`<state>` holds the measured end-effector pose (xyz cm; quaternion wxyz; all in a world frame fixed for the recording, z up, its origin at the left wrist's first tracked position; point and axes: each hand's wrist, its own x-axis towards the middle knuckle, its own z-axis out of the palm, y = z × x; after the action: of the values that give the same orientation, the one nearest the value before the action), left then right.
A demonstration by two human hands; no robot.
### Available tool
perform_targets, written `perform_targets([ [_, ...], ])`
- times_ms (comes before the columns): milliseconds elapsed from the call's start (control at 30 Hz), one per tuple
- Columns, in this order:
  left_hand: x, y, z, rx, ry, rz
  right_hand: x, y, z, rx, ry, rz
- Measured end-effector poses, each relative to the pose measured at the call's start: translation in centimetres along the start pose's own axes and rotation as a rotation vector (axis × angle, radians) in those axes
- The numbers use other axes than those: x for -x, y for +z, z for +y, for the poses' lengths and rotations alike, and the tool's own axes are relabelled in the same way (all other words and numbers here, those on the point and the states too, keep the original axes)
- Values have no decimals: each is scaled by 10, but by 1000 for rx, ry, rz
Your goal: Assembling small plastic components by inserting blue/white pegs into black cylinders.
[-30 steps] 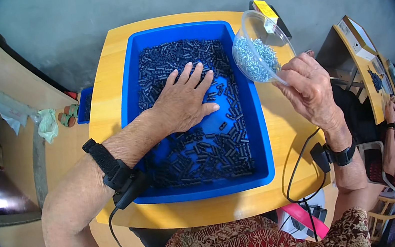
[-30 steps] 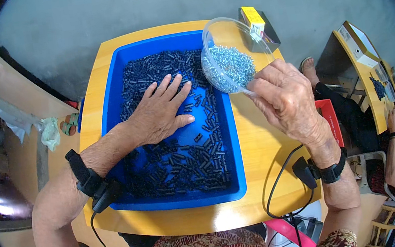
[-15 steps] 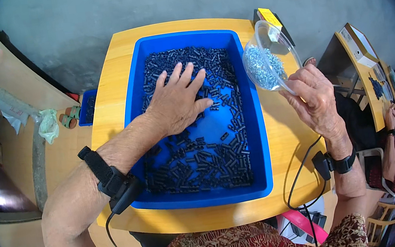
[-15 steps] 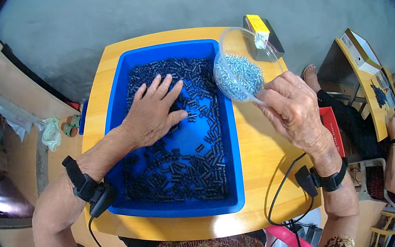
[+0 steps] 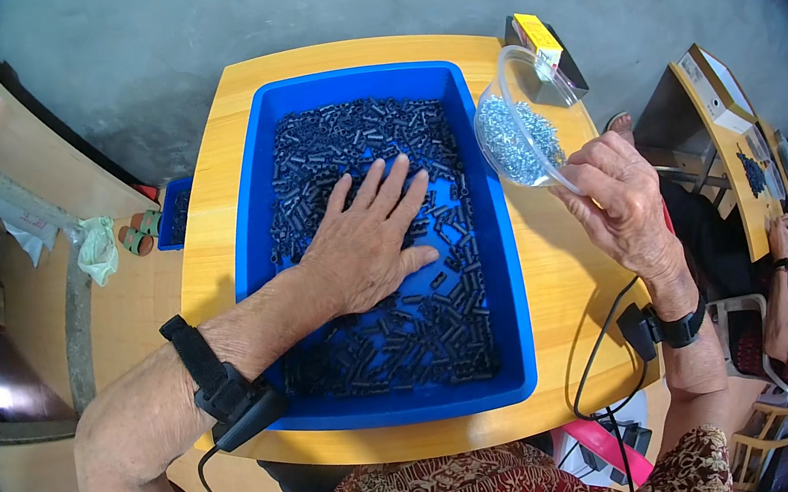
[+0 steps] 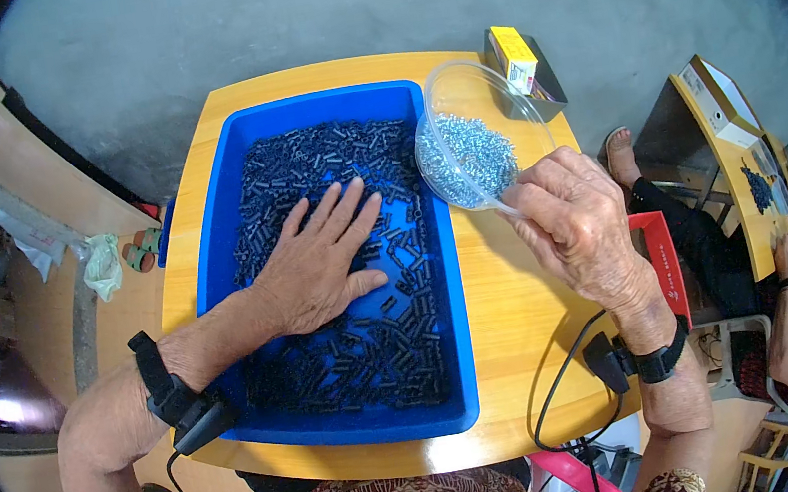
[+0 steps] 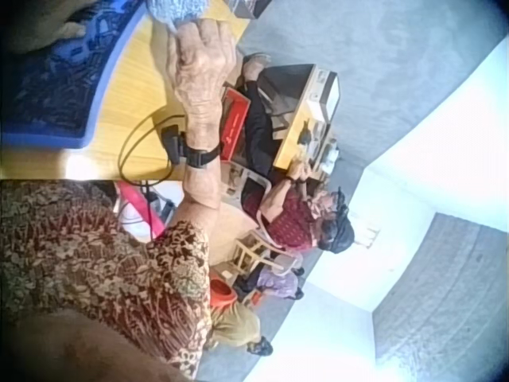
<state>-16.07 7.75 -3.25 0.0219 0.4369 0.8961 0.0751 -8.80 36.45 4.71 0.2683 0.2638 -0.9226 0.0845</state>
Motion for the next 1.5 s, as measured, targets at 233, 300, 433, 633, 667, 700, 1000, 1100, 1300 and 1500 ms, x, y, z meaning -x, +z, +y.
perform_targets([
  [233,4,-8,9,-32,-16,-26,-1,0,-2,1,-16,-7],
  [300,5,-13,4,-39,-121,-87,-5,0,-4,-1,-21,-13],
  [433,18,-16,8,-16,-95,-150,-21,-2,-12,4,-78,-64],
  [633,35,-37,11,-1,-110,-203,-50,7,-21,24,-213,-90],
  [667,38,-37,11,0,-110,-199,-55,10,-22,26,-216,-91],
  [700,42,-37,12,36,-133,-186,-61,14,-24,19,-249,-113],
  [1000,86,-74,6,136,-149,-119,-100,78,-18,207,-429,-310],
  [1100,97,-78,11,215,-149,-84,-102,92,-14,241,-432,-358],
  [1300,112,-85,22,352,-136,20,-103,79,-21,159,-411,-260],
  [1500,134,-91,24,502,-204,125,-90,43,-47,39,-337,-313],
])
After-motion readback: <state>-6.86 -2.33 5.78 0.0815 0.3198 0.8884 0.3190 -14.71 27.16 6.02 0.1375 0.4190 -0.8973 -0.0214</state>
